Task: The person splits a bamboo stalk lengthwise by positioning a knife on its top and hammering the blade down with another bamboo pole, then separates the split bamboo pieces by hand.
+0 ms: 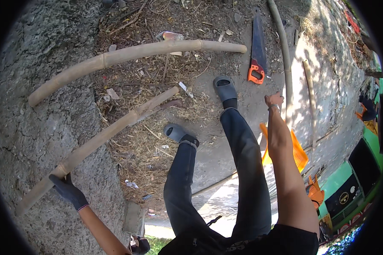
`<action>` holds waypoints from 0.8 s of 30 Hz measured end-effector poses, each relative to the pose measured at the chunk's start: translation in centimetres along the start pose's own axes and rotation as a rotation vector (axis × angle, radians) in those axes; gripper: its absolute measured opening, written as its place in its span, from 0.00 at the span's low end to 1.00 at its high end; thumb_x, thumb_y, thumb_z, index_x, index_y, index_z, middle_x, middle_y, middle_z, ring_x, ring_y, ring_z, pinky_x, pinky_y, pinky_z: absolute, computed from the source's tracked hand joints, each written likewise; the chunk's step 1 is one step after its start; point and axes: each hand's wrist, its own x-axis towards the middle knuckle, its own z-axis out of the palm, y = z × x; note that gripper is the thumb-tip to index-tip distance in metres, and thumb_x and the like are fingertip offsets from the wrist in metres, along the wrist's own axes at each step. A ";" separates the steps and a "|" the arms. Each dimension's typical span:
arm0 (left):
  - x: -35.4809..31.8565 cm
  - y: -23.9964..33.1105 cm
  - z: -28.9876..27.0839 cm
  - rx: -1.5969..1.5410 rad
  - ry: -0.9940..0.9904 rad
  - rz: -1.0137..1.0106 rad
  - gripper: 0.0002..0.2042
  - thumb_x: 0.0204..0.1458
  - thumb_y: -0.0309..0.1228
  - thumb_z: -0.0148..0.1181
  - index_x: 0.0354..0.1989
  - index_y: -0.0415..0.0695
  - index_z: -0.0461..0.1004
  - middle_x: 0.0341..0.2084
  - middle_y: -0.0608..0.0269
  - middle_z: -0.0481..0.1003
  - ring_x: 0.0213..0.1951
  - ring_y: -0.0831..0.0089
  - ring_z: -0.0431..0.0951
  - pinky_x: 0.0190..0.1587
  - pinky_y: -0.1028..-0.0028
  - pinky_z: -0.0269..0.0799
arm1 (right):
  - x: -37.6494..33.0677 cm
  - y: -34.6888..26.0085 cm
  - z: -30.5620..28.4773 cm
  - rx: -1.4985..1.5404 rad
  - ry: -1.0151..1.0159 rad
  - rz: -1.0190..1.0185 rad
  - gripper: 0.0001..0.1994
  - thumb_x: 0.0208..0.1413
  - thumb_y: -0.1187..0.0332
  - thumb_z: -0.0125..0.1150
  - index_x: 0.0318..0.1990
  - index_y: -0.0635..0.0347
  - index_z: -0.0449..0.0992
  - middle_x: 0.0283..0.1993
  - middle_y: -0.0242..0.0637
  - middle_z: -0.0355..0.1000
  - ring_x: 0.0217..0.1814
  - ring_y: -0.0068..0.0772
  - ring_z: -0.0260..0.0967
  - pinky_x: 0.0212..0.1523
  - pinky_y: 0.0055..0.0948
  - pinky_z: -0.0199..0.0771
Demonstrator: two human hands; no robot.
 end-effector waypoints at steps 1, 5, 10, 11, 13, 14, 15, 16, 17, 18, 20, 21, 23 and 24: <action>-2.2 -2.4 1.3 0.038 -0.024 -0.003 0.38 0.66 0.55 0.54 0.70 0.33 0.57 0.62 0.47 0.69 0.62 0.57 0.72 0.62 0.58 0.73 | 4.7 3.3 -2.6 -0.035 0.076 0.068 0.49 0.44 0.54 0.76 0.72 0.55 0.54 0.68 0.58 0.60 0.73 0.61 0.57 0.71 0.52 0.64; -11.5 -5.7 0.3 0.268 0.020 -0.112 0.37 0.68 0.57 0.47 0.73 0.41 0.50 0.66 0.46 0.67 0.65 0.54 0.71 0.63 0.57 0.72 | 9.0 10.1 0.5 -0.053 0.050 0.173 0.57 0.41 0.52 0.81 0.74 0.59 0.47 0.70 0.53 0.60 0.74 0.57 0.58 0.71 0.52 0.65; -28.9 -9.6 3.6 0.319 -0.283 -0.421 0.33 0.69 0.52 0.47 0.73 0.42 0.53 0.63 0.50 0.68 0.59 0.58 0.75 0.58 0.60 0.74 | 17.8 20.5 2.1 0.040 0.040 -0.069 0.37 0.45 0.56 0.78 0.58 0.62 0.64 0.45 0.48 0.81 0.50 0.51 0.81 0.50 0.48 0.80; -31.6 -9.8 4.7 0.261 -0.339 -0.431 0.31 0.69 0.50 0.47 0.72 0.41 0.55 0.62 0.52 0.69 0.58 0.60 0.75 0.56 0.61 0.74 | 20.0 20.1 0.1 0.234 0.057 -0.131 0.31 0.45 0.58 0.77 0.54 0.58 0.66 0.42 0.47 0.80 0.45 0.51 0.80 0.47 0.47 0.80; -34.4 -7.1 5.0 0.275 -0.435 -0.418 0.27 0.70 0.44 0.47 0.70 0.41 0.58 0.60 0.54 0.69 0.57 0.63 0.76 0.54 0.62 0.75 | 14.4 19.0 2.5 0.299 0.102 -0.284 0.23 0.45 0.62 0.74 0.47 0.53 0.70 0.34 0.45 0.77 0.35 0.50 0.75 0.41 0.45 0.78; -35.1 -5.1 5.1 0.314 -0.477 -0.401 0.25 0.71 0.42 0.46 0.69 0.40 0.59 0.59 0.55 0.70 0.56 0.64 0.76 0.54 0.63 0.75 | 11.1 17.8 2.6 0.338 0.111 -0.321 0.22 0.46 0.62 0.73 0.46 0.57 0.70 0.33 0.47 0.76 0.34 0.50 0.75 0.40 0.45 0.78; -35.9 -3.8 4.8 0.303 -0.514 -0.382 0.23 0.71 0.40 0.45 0.68 0.39 0.60 0.59 0.55 0.71 0.56 0.65 0.75 0.54 0.64 0.75 | 7.7 17.0 1.6 0.400 0.094 -0.379 0.21 0.45 0.62 0.72 0.44 0.58 0.71 0.33 0.47 0.76 0.35 0.51 0.76 0.41 0.45 0.77; -37.1 -1.8 5.6 0.226 -0.576 -0.381 0.22 0.71 0.35 0.46 0.68 0.38 0.59 0.58 0.55 0.71 0.56 0.66 0.75 0.55 0.65 0.75 | 6.1 17.2 -1.0 0.382 0.022 -0.312 0.20 0.44 0.62 0.71 0.43 0.58 0.71 0.33 0.47 0.78 0.36 0.52 0.77 0.41 0.45 0.77; -38.2 -1.2 5.7 0.163 -0.602 -0.375 0.21 0.70 0.33 0.46 0.68 0.38 0.59 0.58 0.55 0.71 0.56 0.66 0.75 0.55 0.66 0.75 | 5.3 17.8 -3.3 0.379 0.030 -0.336 0.21 0.43 0.61 0.70 0.44 0.59 0.73 0.34 0.48 0.79 0.36 0.53 0.79 0.42 0.46 0.78; -39.2 -0.5 5.6 0.097 -0.628 -0.364 0.21 0.69 0.30 0.47 0.68 0.38 0.59 0.58 0.55 0.71 0.56 0.66 0.75 0.55 0.67 0.74 | 3.8 18.7 -5.6 0.382 0.051 -0.353 0.21 0.43 0.61 0.71 0.45 0.59 0.75 0.35 0.48 0.79 0.37 0.52 0.79 0.43 0.46 0.78; -40.8 1.4 5.2 0.000 -0.628 -0.384 0.21 0.68 0.28 0.48 0.69 0.38 0.59 0.58 0.54 0.71 0.56 0.66 0.76 0.56 0.68 0.74 | -0.2 20.4 -10.0 0.290 0.061 -0.267 0.20 0.43 0.64 0.70 0.45 0.60 0.76 0.38 0.50 0.80 0.41 0.55 0.79 0.46 0.47 0.78; -41.0 2.6 3.7 -0.040 -0.646 -0.400 0.22 0.68 0.26 0.49 0.69 0.39 0.59 0.59 0.53 0.71 0.56 0.66 0.76 0.56 0.68 0.74 | -3.7 20.9 -12.3 0.396 -0.027 -0.288 0.19 0.43 0.65 0.71 0.44 0.59 0.75 0.39 0.45 0.80 0.42 0.48 0.79 0.48 0.44 0.77; -42.3 3.6 2.4 -0.121 -0.664 -0.369 0.22 0.67 0.24 0.49 0.69 0.39 0.59 0.59 0.52 0.71 0.56 0.66 0.77 0.56 0.68 0.74 | -8.0 24.2 -17.1 0.332 0.050 -0.313 0.23 0.44 0.66 0.71 0.51 0.58 0.76 0.42 0.48 0.81 0.47 0.51 0.80 0.50 0.44 0.77; -42.7 3.8 1.7 -0.152 -0.692 -0.342 0.23 0.66 0.23 0.50 0.69 0.39 0.59 0.59 0.51 0.71 0.56 0.66 0.77 0.56 0.68 0.74 | -10.9 25.9 -19.1 0.345 0.110 -0.336 0.25 0.44 0.67 0.70 0.53 0.58 0.76 0.43 0.49 0.81 0.48 0.51 0.80 0.51 0.44 0.77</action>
